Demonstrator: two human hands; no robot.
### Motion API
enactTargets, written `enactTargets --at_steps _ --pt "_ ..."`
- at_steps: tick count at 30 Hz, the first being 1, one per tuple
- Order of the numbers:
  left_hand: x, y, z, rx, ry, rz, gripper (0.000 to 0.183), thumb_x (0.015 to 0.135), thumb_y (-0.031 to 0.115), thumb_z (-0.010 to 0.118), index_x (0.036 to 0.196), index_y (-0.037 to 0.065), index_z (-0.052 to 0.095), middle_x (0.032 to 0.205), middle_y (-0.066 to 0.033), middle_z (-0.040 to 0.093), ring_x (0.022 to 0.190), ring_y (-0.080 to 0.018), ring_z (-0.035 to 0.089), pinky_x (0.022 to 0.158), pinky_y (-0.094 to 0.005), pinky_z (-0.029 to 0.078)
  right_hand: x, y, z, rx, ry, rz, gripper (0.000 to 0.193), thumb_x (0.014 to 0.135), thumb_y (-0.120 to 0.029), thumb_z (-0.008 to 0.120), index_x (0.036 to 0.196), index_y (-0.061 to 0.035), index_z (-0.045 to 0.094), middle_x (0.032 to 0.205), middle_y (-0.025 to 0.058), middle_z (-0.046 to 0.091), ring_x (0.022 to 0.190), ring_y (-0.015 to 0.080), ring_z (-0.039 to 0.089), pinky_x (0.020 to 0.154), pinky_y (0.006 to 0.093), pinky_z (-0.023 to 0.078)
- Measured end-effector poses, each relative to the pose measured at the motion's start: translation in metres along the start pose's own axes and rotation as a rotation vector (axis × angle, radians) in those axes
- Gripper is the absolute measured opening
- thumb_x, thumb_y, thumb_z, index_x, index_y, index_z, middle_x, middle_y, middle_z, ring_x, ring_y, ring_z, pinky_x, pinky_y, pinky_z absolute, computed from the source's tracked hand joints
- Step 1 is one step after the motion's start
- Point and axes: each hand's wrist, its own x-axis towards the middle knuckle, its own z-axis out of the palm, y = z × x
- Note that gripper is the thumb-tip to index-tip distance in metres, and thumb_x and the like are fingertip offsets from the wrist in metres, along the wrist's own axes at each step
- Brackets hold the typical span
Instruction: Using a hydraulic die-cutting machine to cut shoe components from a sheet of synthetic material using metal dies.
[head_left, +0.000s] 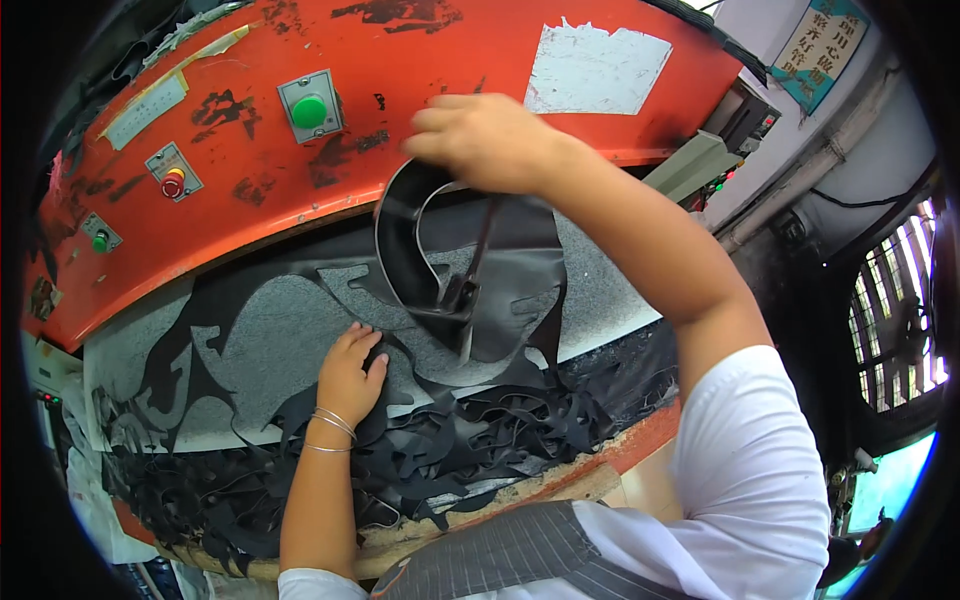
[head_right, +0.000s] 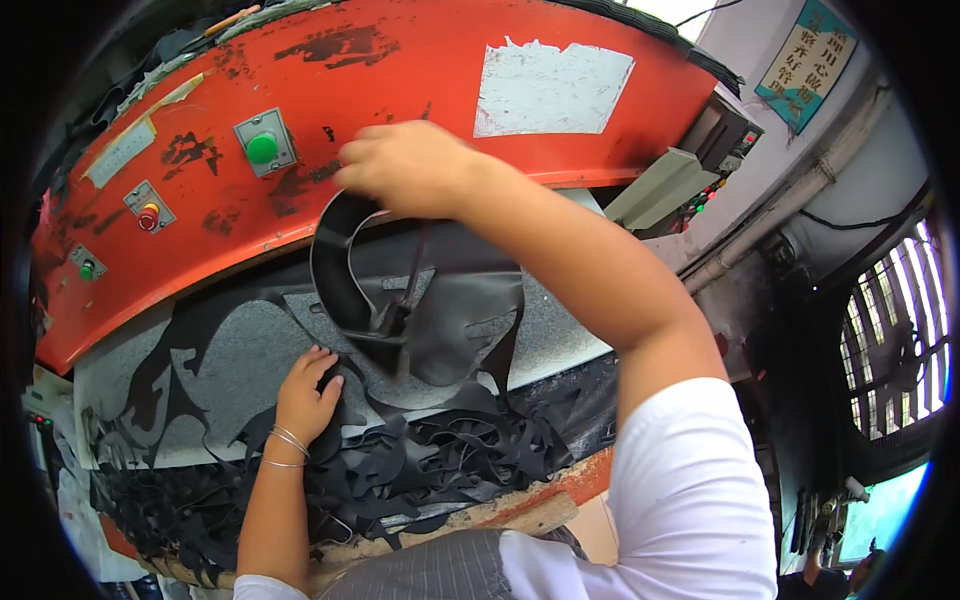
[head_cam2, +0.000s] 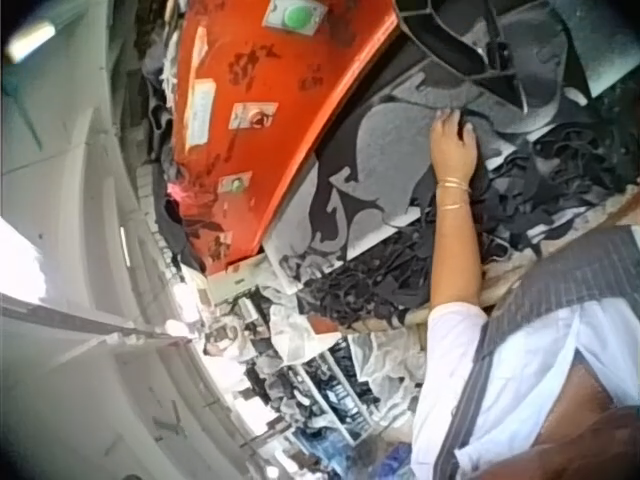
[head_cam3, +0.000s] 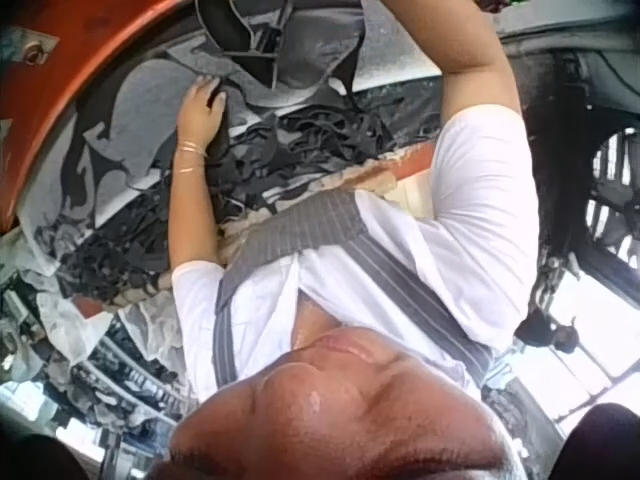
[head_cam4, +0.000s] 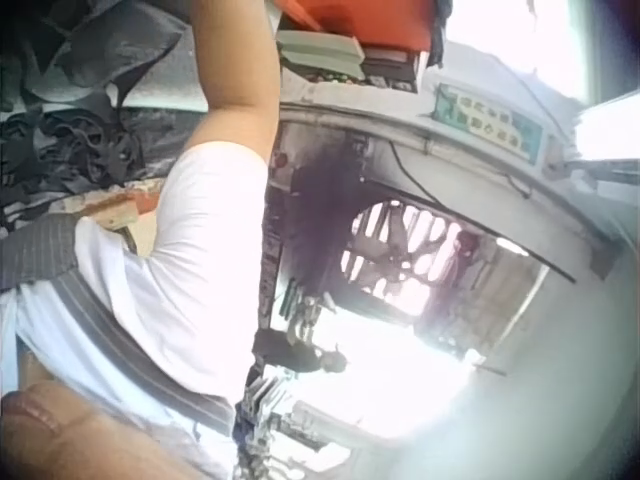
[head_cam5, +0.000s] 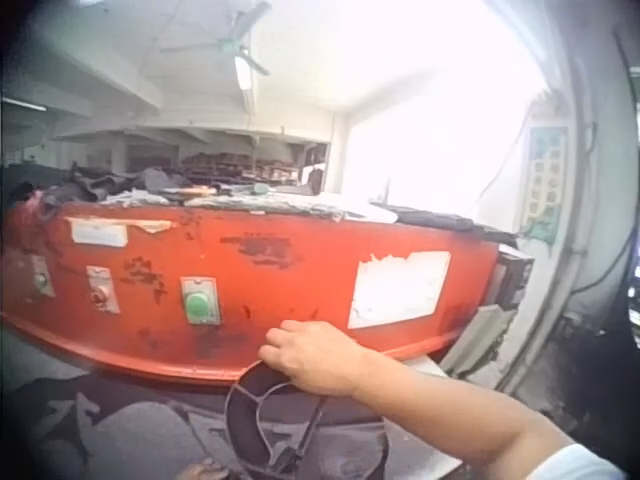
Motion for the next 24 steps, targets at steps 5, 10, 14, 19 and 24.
enactTargets --at_steps 5,10,14,19,24 --pt "0.033 -0.004 -0.010 -0.094 0.024 -0.138 0.035 0.074 0.016 0.076 0.105 0.002 0.067 0.094 -0.0135 0.064 0.090 -0.0310 0.059 0.081 -0.0389 0.048 -0.104 -0.010 0.038 0.355 -0.100 0.711 0.019 0.080 -0.019 0.064 0.089 -0.0019 0.068 0.091 0.0189 0.066 0.090 0.0383 0.062 0.080 0.0452 0.049" --pt "0.072 -0.017 0.006 -0.088 -0.041 -0.174 0.043 0.071 0.016 0.078 0.110 0.002 0.067 0.091 -0.0116 0.064 0.090 -0.0290 0.059 0.081 -0.0372 0.047 -0.152 -0.022 0.091 0.483 -0.098 0.989 0.019 0.078 -0.021 0.065 0.086 -0.0038 0.070 0.089 0.0202 0.066 0.088 0.0393 0.063 0.079 0.0460 0.050" --pt "0.092 -0.029 0.021 -0.011 -0.059 -0.128 0.030 0.071 0.014 0.077 0.097 0.002 0.070 0.086 -0.0109 0.063 0.087 -0.0281 0.058 0.078 -0.0374 0.047 -0.156 -0.015 0.118 0.490 -0.140 1.049 0.019 0.078 -0.021 0.064 0.085 -0.0044 0.070 0.091 0.0198 0.067 0.090 0.0388 0.063 0.081 0.0459 0.050" --pt "0.098 -0.042 0.044 -0.048 0.019 -0.085 0.016 0.073 0.012 0.076 0.084 0.001 0.071 0.081 -0.0107 0.062 0.081 -0.0273 0.058 0.073 -0.0369 0.046 -0.156 -0.003 0.146 0.473 -0.116 0.986 0.019 0.079 -0.020 0.061 0.084 -0.0033 0.069 0.091 0.0194 0.067 0.091 0.0382 0.063 0.082 0.0457 0.050" --pt "0.100 -0.046 0.040 0.000 0.064 -0.087 0.016 0.073 0.007 0.076 0.087 0.000 0.071 0.080 -0.0097 0.062 0.077 -0.0254 0.058 0.071 -0.0347 0.046 -0.155 -0.005 0.152 0.608 0.043 1.053 0.029 0.083 -0.028 0.064 0.096 -0.0031 0.071 0.095 0.0197 0.068 0.089 0.0374 0.064 0.081 0.0418 0.051"
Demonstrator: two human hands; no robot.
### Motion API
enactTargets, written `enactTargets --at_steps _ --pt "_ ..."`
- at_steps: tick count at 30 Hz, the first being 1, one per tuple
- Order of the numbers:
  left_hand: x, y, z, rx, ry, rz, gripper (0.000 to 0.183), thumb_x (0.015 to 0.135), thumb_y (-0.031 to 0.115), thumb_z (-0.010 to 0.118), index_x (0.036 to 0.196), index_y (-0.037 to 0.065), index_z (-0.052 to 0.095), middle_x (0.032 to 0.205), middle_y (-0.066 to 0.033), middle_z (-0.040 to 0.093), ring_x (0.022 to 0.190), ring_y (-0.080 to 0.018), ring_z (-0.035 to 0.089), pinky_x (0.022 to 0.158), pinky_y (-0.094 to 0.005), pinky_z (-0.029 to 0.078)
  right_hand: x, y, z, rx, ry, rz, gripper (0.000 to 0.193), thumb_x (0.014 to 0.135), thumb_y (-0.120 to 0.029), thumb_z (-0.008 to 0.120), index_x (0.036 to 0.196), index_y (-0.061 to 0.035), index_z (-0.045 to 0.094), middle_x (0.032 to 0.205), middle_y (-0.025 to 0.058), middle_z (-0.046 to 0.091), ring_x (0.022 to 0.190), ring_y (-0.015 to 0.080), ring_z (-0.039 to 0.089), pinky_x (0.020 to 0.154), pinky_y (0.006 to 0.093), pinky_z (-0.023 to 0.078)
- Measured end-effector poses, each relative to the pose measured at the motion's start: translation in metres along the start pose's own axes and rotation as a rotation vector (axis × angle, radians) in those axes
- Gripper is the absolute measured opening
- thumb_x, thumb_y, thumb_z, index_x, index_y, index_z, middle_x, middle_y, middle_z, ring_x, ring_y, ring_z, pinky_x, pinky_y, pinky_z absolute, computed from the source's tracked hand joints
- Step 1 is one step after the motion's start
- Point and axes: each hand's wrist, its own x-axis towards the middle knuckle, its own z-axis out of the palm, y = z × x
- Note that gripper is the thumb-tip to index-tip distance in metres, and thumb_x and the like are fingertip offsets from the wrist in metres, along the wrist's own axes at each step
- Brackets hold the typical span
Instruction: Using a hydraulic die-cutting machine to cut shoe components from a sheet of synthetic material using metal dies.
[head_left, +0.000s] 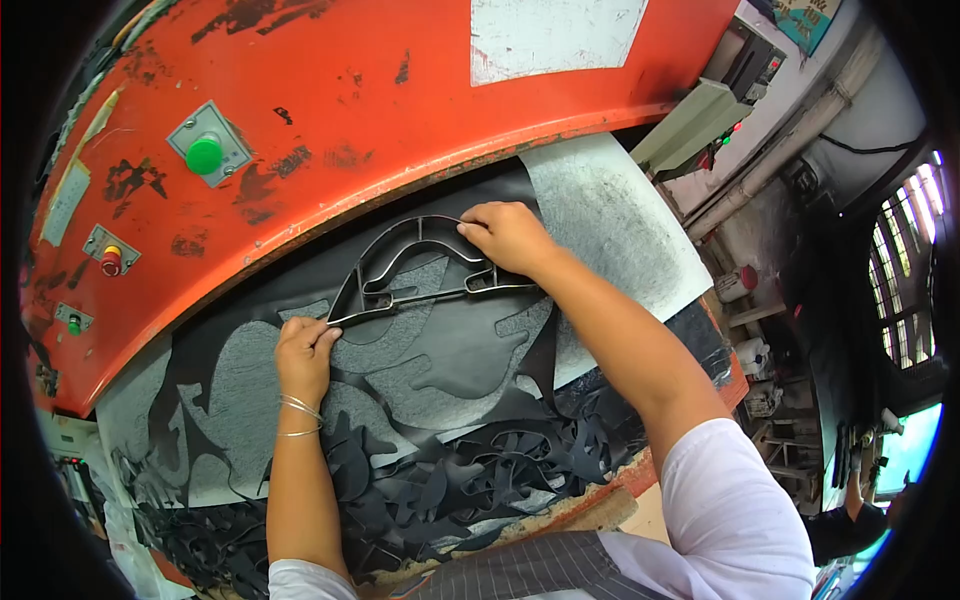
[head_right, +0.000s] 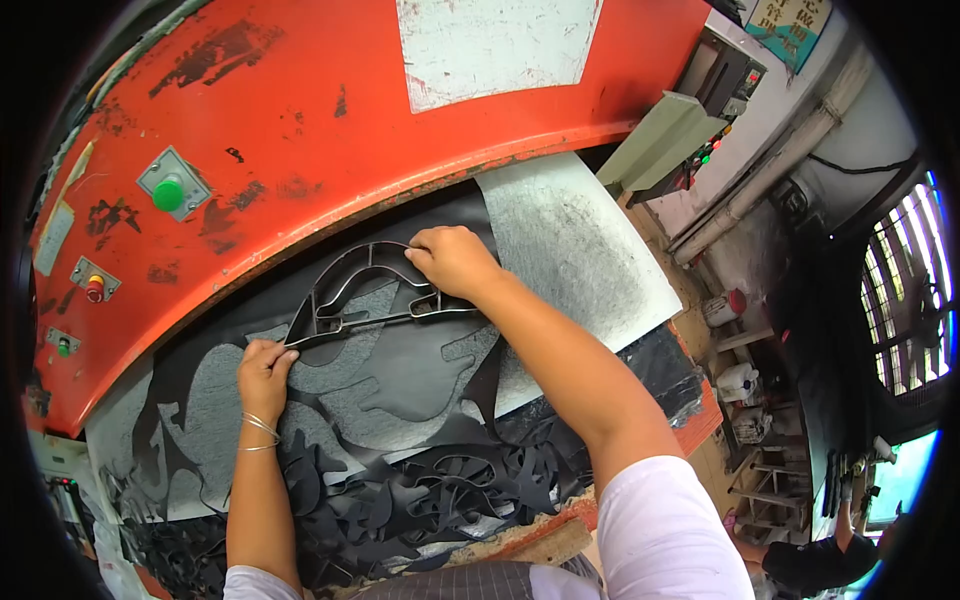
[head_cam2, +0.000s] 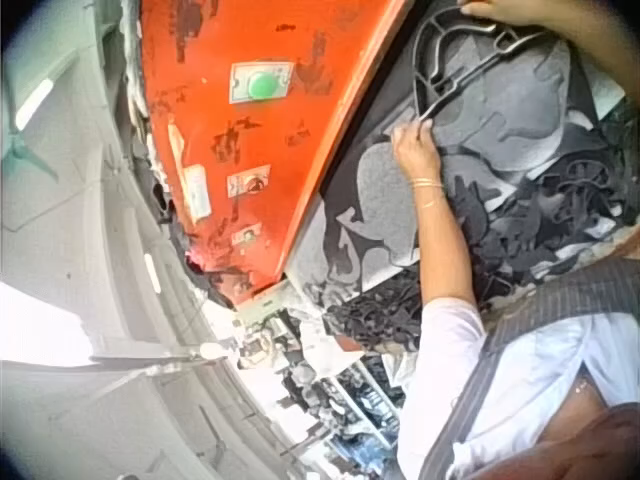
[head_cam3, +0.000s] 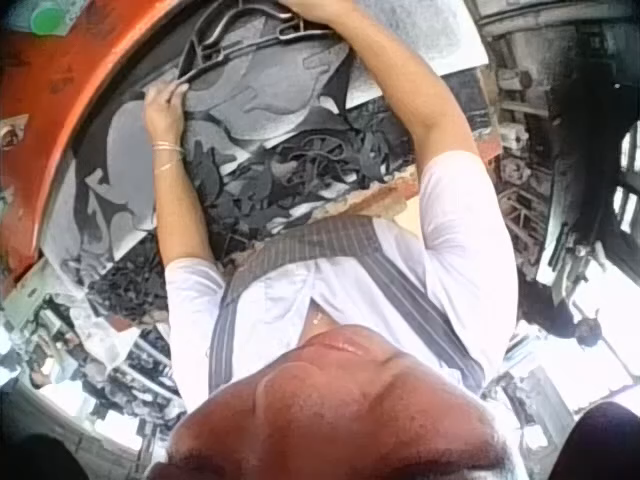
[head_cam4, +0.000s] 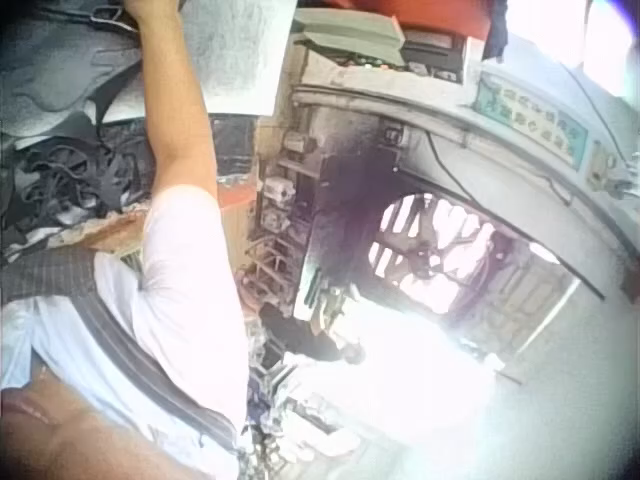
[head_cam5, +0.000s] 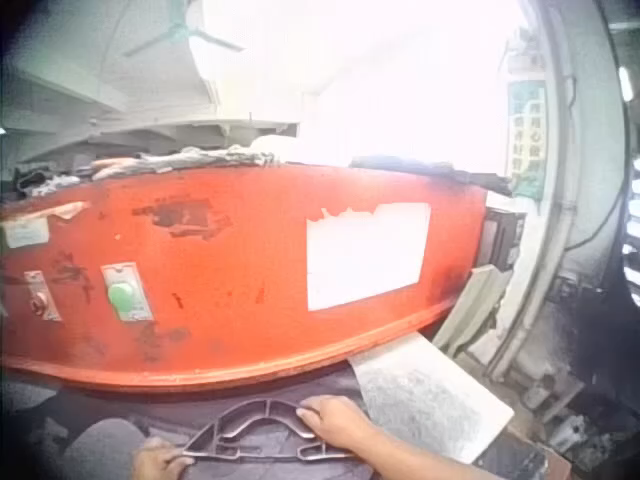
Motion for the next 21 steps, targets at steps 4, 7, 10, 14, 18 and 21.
enactTargets --at_steps 4,7,10,14,18,21 --pt "-0.002 -0.002 0.005 0.014 0.007 -0.005 0.013 0.076 0.004 0.073 0.088 -0.002 0.070 0.081 -0.0090 0.060 0.075 -0.0216 0.059 0.068 -0.0303 0.046 -0.050 0.008 -0.047 -0.040 -0.299 -0.035 0.082 0.078 -0.038 0.075 0.144 -0.0042 0.038 0.137 0.0226 0.051 0.129 0.0365 0.045 0.107 0.0432 0.036" --pt "0.008 0.005 0.008 -0.003 0.013 0.028 0.012 0.076 0.002 0.073 0.087 -0.002 0.069 0.079 -0.0090 0.061 0.073 -0.0215 0.059 0.067 -0.0302 0.046 -0.076 0.031 -0.043 -0.188 -0.239 -0.193 0.082 0.077 -0.038 0.075 0.142 -0.0038 0.040 0.139 0.0210 0.048 0.131 0.0353 0.042 0.112 0.0449 0.030" --pt "0.005 0.003 0.010 -0.006 0.028 0.040 0.011 0.076 0.001 0.073 0.086 -0.003 0.069 0.079 -0.0097 0.062 0.072 -0.0212 0.060 0.065 -0.0293 0.047 -0.070 0.028 -0.034 -0.105 -0.235 -0.044 0.076 0.079 -0.032 0.074 0.141 -0.0041 0.041 0.138 0.0190 0.049 0.130 0.0358 0.044 0.113 0.0447 0.029" --pt "0.004 0.003 0.019 -0.016 0.059 -0.016 0.013 0.074 0.002 0.075 0.087 0.000 0.071 0.078 -0.0094 0.063 0.072 -0.0218 0.061 0.066 -0.0299 0.047 -0.068 0.035 -0.029 -0.100 -0.152 -0.106 0.066 0.082 -0.026 0.071 0.137 -0.0028 0.045 0.134 0.0188 0.053 0.123 0.0390 0.049 0.112 0.0451 0.031" --pt "0.006 -0.001 0.013 -0.028 0.048 -0.034 0.013 0.075 0.002 0.075 0.087 0.000 0.072 0.079 -0.0089 0.063 0.073 -0.0208 0.061 0.065 -0.0291 0.047 -0.066 0.030 -0.027 -0.065 -0.141 -0.114 0.069 0.079 -0.025 0.075 0.138 -0.0055 0.046 0.129 0.0185 0.057 0.125 0.0446 0.046 0.107 0.0461 0.035" --pt "0.008 0.000 0.016 -0.028 0.051 -0.034 0.014 0.074 0.002 0.075 0.087 0.000 0.072 0.078 -0.0091 0.064 0.073 -0.0208 0.061 0.066 -0.0291 0.047 -0.065 0.035 -0.023 -0.049 -0.134 -0.120 0.068 0.077 -0.024 0.075 0.136 -0.0051 0.048 0.123 0.0202 0.060 0.123 0.0447 0.048 0.108 0.0464 0.035"
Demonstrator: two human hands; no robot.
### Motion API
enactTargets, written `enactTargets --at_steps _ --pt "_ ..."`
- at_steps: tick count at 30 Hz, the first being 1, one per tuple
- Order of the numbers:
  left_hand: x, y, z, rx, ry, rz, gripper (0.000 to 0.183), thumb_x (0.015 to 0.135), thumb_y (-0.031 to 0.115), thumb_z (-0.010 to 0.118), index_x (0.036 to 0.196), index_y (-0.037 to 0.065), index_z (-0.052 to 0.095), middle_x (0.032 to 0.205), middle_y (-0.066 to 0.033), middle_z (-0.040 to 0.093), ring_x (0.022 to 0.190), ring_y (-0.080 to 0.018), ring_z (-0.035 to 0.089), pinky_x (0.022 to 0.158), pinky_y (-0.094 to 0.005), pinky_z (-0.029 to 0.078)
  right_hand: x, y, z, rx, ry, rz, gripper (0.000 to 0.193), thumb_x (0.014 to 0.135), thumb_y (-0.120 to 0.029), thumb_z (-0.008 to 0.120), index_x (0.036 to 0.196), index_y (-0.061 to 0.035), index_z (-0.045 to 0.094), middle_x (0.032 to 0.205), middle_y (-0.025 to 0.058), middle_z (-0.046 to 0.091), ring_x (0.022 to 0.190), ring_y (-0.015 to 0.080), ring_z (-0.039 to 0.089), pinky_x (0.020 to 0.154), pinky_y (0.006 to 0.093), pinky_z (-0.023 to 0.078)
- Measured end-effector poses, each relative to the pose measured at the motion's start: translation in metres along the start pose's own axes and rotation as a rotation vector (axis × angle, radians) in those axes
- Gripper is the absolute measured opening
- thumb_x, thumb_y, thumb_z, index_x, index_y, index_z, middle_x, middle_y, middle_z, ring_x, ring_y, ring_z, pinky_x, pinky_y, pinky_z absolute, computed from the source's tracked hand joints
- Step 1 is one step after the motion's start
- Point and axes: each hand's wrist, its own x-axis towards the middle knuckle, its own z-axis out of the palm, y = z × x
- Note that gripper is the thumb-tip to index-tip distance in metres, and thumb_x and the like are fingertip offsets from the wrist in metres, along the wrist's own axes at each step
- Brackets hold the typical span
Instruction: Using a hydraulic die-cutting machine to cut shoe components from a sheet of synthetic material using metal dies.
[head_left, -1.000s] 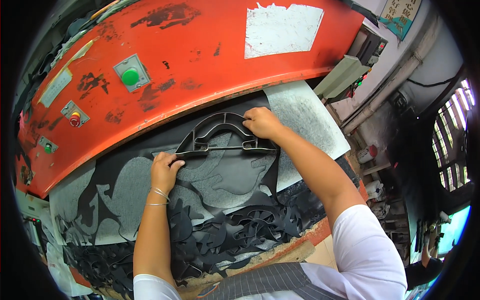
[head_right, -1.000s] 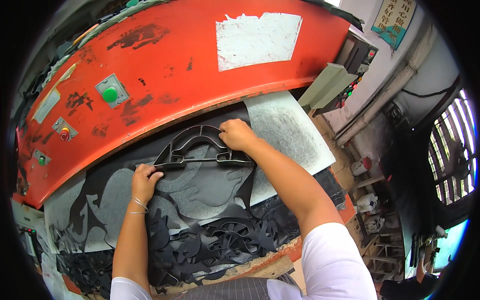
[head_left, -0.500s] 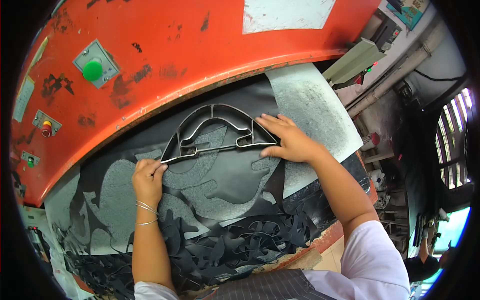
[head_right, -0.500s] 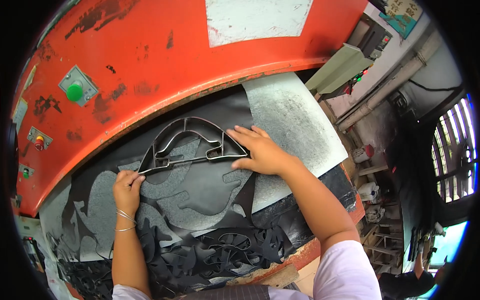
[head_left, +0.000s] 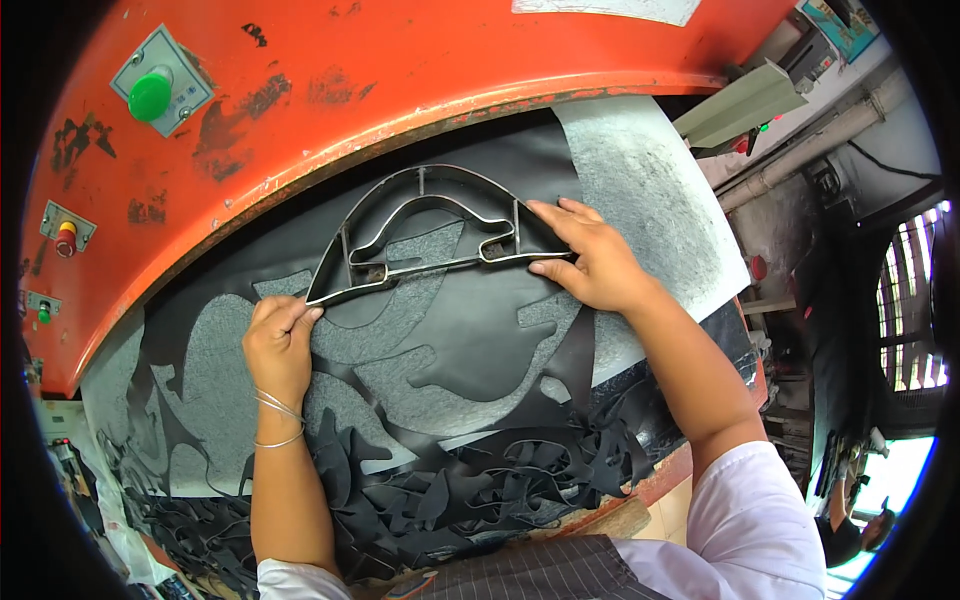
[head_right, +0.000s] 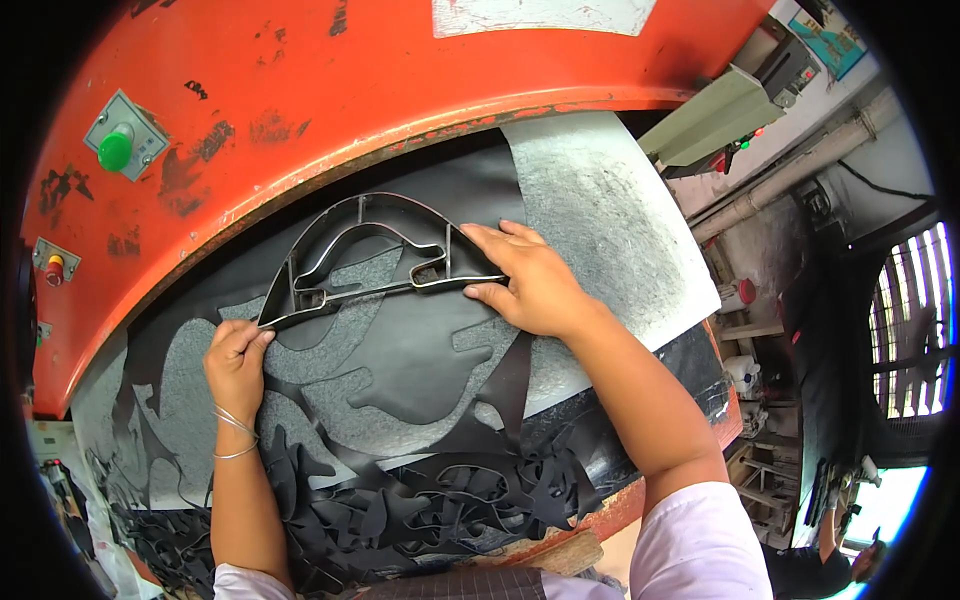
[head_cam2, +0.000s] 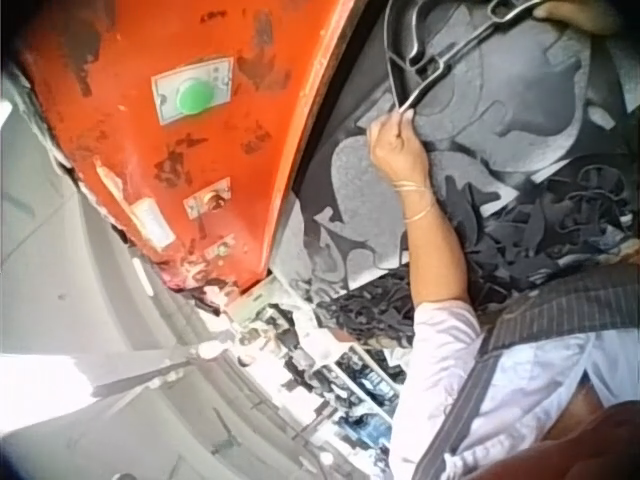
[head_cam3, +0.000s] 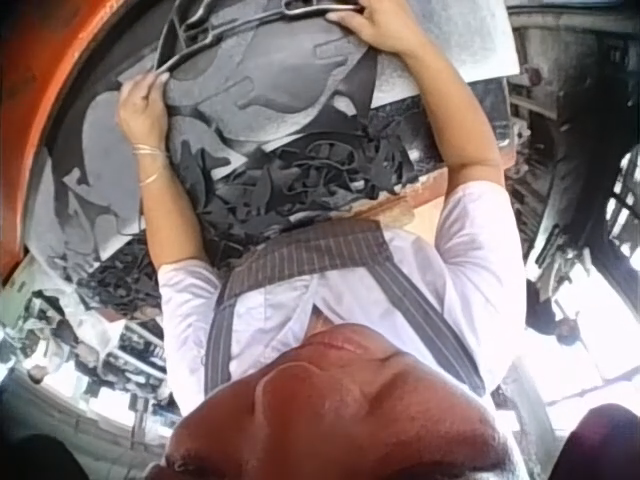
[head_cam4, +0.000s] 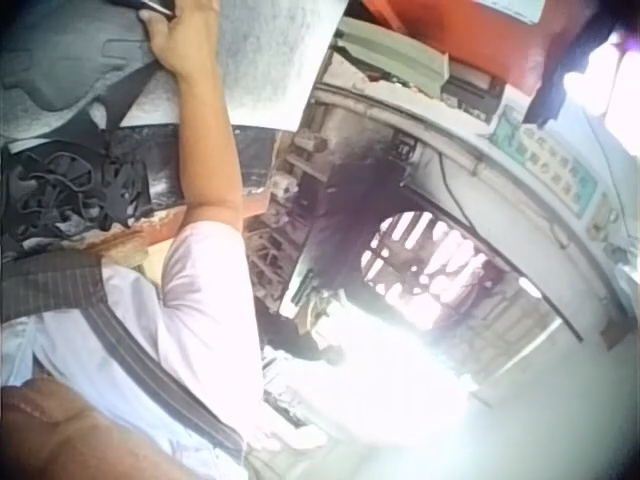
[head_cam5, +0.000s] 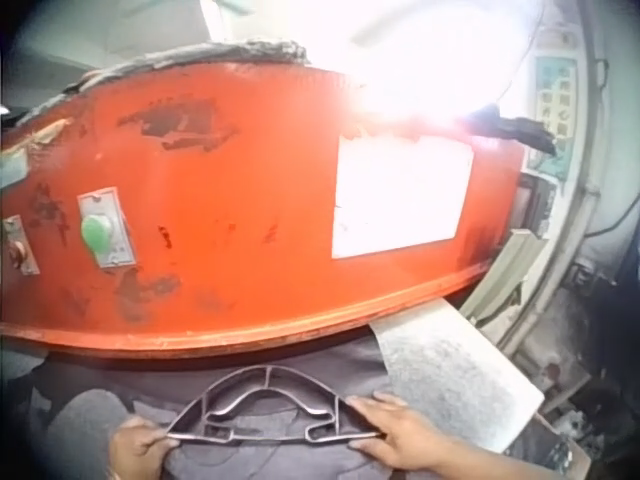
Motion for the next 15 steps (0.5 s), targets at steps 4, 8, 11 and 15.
enactTargets --at_steps 4,8,11,15 --pt "0.001 -0.005 0.001 0.006 -0.020 0.009 0.013 0.076 0.000 0.072 0.088 -0.003 0.070 0.080 -0.0091 0.064 0.072 -0.0185 0.061 0.065 -0.0266 0.047 0.000 -0.002 0.002 -0.061 0.012 -0.023 0.065 0.078 -0.023 0.074 0.134 0.0003 0.048 0.125 0.0215 0.059 0.117 0.0360 0.055 0.111 0.0461 0.032" --pt "0.004 -0.003 -0.004 0.000 0.009 0.024 0.012 0.076 0.000 0.073 0.088 -0.003 0.070 0.080 -0.0093 0.064 0.072 -0.0188 0.061 0.065 -0.0266 0.047 0.001 -0.008 -0.004 -0.102 0.013 -0.018 0.067 0.078 -0.023 0.074 0.134 0.0008 0.047 0.125 0.0216 0.058 0.118 0.0359 0.054 0.110 0.0462 0.032" --pt "-0.004 -0.006 -0.009 -0.045 0.033 0.040 0.012 0.075 0.002 0.074 0.086 -0.003 0.070 0.080 -0.0097 0.064 0.072 -0.0198 0.061 0.065 -0.0275 0.047 -0.005 -0.013 -0.004 -0.142 0.028 -0.075 0.067 0.079 -0.026 0.073 0.135 0.0002 0.047 0.127 0.0211 0.058 0.119 0.0370 0.053 0.110 0.0464 0.033" --pt "-0.014 -0.016 -0.018 -0.016 -0.011 0.056 0.016 0.074 0.005 0.075 0.088 -0.001 0.070 0.083 -0.0110 0.065 0.076 -0.0227 0.062 0.070 -0.0303 0.050 -0.013 -0.024 0.002 -0.147 -0.051 0.030 0.073 0.082 -0.036 0.071 0.140 -0.0031 0.042 0.136 0.0221 0.050 0.129 0.0395 0.044 0.110 0.0465 0.032"
